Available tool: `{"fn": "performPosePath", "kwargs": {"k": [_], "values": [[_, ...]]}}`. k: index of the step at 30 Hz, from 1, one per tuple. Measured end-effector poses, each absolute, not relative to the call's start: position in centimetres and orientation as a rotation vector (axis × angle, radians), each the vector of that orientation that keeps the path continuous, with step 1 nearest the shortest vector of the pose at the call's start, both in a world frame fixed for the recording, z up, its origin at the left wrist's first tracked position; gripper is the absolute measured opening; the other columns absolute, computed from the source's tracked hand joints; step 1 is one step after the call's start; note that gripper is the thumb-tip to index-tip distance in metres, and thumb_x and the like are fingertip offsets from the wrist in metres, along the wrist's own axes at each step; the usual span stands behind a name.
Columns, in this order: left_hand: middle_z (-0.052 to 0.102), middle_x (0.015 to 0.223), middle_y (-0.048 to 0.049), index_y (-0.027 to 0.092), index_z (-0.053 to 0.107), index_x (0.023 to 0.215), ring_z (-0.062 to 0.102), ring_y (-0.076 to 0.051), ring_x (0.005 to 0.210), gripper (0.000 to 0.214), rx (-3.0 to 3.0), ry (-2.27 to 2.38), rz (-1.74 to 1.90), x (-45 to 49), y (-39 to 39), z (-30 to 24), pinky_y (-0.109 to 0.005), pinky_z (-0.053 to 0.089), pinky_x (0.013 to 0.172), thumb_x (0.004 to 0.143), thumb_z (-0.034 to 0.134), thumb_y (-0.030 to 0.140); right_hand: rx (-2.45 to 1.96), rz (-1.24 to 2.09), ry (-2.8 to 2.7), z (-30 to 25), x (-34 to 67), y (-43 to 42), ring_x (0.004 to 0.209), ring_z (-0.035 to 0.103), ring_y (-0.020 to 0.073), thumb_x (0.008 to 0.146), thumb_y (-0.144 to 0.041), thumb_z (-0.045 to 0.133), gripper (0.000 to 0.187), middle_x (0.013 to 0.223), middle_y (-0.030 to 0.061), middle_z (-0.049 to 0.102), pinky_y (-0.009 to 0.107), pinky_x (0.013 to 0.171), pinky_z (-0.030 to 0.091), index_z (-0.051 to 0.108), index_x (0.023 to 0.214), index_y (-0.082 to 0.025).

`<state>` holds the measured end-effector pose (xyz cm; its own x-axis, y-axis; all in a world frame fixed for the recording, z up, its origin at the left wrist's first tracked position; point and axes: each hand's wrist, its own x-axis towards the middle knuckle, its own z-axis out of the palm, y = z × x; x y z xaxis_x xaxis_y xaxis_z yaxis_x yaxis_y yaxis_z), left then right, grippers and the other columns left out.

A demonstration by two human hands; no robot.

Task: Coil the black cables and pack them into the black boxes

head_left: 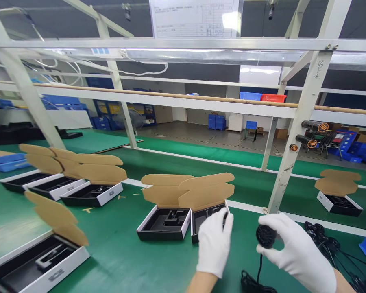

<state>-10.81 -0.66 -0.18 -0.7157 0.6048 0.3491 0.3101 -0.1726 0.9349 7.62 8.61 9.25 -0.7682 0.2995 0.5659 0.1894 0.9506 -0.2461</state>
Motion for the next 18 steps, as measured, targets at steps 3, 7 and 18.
{"fn": "performPosePath", "kwargs": {"k": [3,7,18], "values": [[0.065,0.089,-0.0109,0.024,0.077,0.087,0.048,-0.039,0.112,0.019,1.041,1.984,1.893,-15.5,0.0,-3.6,-0.050,0.012,0.112,0.068,0.079,0.027,-0.299,0.193,-2.348,9.6,8.5,8.9,0.093,0.068,0.0210,0.076,-0.022,0.069,0.044,0.110,0.0043,0.069,0.033,0.081,0.058,0.055,0.117,-0.030],[0.055,0.065,-0.0059,0.024,0.071,0.062,0.051,-0.036,0.096,0.014,1.029,1.983,1.827,-15.7,1.0,-5.7,-0.053,0.009,0.111,0.066,0.080,0.034,-0.286,0.267,-2.294,9.8,8.8,8.7,0.095,0.068,0.0215,0.072,-0.017,0.065,0.044,0.109,0.0037,0.069,0.034,0.084,0.059,0.057,0.113,-0.032],[0.071,0.103,-0.0063,0.027,0.067,0.109,0.064,-0.028,0.101,0.034,0.409,1.067,1.721,-5.8,-2.9,-3.3,-0.043,0.055,0.082,0.084,0.065,0.050,-0.391,0.700,-2.324,9.0,8.4,12.0,0.107,0.063,0.0247,0.075,-0.022,0.068,0.042,0.118,0.0069,0.066,0.040,0.094,0.053,0.060,0.116,-0.026]]}}
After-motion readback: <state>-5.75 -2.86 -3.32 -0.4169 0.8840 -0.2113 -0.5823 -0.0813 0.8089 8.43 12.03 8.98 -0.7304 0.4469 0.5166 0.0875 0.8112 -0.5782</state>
